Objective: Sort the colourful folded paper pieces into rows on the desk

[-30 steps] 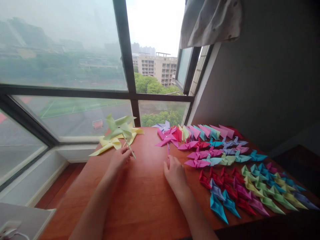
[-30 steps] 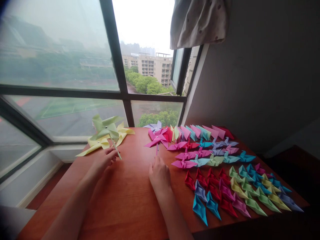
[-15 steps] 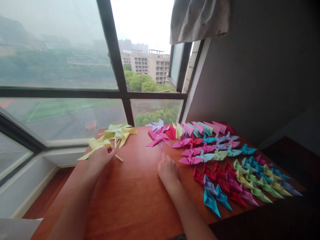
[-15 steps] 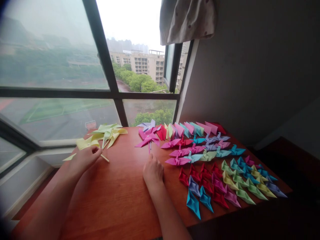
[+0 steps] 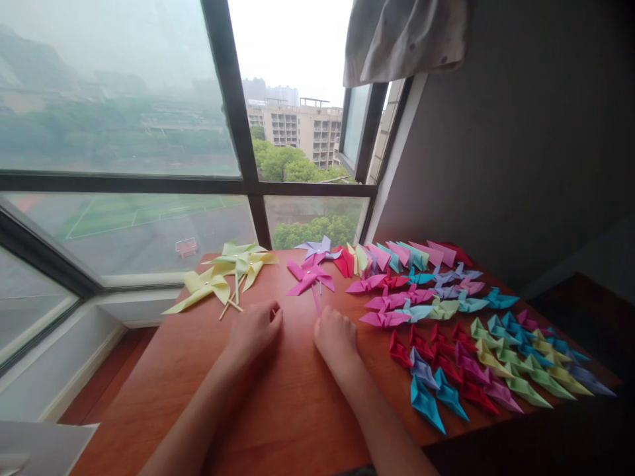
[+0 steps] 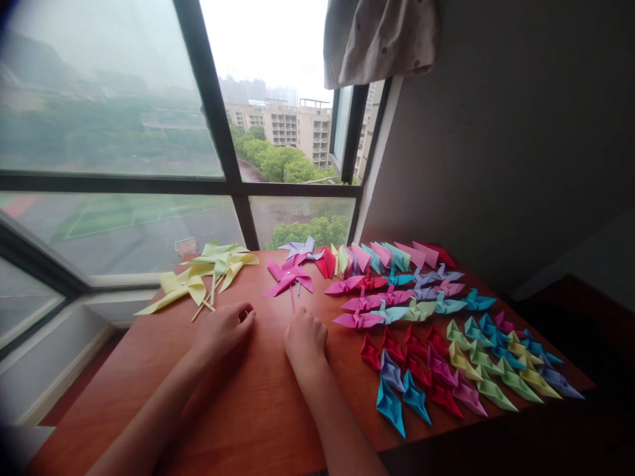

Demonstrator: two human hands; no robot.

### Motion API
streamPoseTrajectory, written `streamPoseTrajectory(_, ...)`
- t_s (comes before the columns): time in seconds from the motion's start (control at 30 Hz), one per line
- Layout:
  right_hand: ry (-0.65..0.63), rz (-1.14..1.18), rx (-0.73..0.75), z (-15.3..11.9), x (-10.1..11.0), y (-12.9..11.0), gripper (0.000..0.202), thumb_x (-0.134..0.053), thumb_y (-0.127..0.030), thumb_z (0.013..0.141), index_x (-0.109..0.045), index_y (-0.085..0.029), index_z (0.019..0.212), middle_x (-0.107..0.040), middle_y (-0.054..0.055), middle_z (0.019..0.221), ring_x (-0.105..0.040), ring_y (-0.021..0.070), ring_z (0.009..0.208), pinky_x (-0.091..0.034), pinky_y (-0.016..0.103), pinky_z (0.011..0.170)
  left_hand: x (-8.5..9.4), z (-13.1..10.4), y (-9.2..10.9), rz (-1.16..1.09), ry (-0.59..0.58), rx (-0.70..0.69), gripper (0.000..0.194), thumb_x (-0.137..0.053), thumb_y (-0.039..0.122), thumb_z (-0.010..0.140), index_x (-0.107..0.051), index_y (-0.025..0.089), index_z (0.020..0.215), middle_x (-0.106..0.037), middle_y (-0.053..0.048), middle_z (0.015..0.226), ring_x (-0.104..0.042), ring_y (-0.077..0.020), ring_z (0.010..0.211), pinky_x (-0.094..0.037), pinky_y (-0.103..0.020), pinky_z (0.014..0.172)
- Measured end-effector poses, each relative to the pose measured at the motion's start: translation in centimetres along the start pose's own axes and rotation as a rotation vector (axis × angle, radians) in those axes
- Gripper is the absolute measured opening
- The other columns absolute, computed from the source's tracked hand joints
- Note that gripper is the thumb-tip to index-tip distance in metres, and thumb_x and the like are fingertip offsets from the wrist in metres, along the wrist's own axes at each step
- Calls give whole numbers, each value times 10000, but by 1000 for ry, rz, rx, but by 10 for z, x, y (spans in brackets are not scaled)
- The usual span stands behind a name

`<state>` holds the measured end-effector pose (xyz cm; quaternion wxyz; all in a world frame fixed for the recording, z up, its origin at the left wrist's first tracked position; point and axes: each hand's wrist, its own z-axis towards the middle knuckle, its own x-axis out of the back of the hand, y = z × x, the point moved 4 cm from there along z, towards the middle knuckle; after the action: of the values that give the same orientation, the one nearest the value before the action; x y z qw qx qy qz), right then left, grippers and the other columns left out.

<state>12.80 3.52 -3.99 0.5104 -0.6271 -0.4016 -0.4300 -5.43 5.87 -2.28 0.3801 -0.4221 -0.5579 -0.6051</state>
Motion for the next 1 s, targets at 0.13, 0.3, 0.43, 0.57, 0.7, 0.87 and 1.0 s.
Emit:
streamPoseTrajectory(0.13, -50, 11, 1, 7, 2, -3, 235, -551, -244, 875, -692, -127, 1022, -723, 193, 975, -709, 302, 937, -515, 346, 747, -15, -6, 17, -92, -24, -82, 215, -513, 305, 871, -701, 205, 839, -729, -58, 808, -630, -192, 730, -355, -270, 637)
streamPoseTrajectory(0.3, -50, 37, -5, 2, -5, 0, 229, -536, -288, 882, -705, -183, 994, -741, 137, 956, -711, 278, 907, -492, 315, 722, -24, -10, 22, -243, -43, -151, 212, -524, 277, 854, -721, 204, 835, -728, -58, 803, -629, -193, 725, -391, -276, 655)
streamPoseTrajectory(0.43, -2, 130, 15, -7, -11, 2, 172, -549, -305, 897, -694, -215, 914, -747, 81, 881, -708, 233, 849, -447, 268, 689, -28, -10, 24, -377, -38, -155, 218, -538, 291, 841, -736, 201, 831, -734, -67, 798, -630, -200, 713, -399, -287, 647)
streamPoseTrajectory(0.57, 36, 292, 128, -16, -17, -4, 110, -572, -274, 892, -662, -231, 845, -725, 6, 757, -686, 170, 755, -398, 224, 652, -31, -6, 23, -555, -40, -135, 271, -562, 373, 824, -731, 177, 907, -738, -77, 808, -648, -210, 715, -448, -297, 664)
streamPoseTrajectory(0.7, 33, 384, 247, -23, -20, -11, 77, -590, -234, 869, -641, -233, 810, -691, -35, 683, -655, 137, 683, -368, 208, 628, -30, 0, 14, -727, -41, -94, 381, -558, 507, 811, -702, 155, 838, -705, -58, 733, -637, -194, 670, -485, -287, 643)
streamPoseTrajectory(0.87, 38, 355, 251, -14, -14, -11, 194, -529, -371, 949, -656, -240, 885, -722, -5, 768, -681, 155, 751, -387, 221, 648, -13, -11, -9, -797, 15, 27, 422, -597, 564, 787, -675, 149, 781, -579, 6, 545, -515, -139, 496, -410, -252, 509)
streamPoseTrajectory(1.0, 47, 175, 78, 8, -4, -8, 233, -531, -402, 957, -635, -216, 1050, -735, 75, 919, -700, 206, 869, -436, 253, 702, 12, -38, -43, -766, 156, 166, 437, -563, 591, 793, -653, 163, 809, -584, 2, 550, -503, -149, 478, -359, -256, 481)
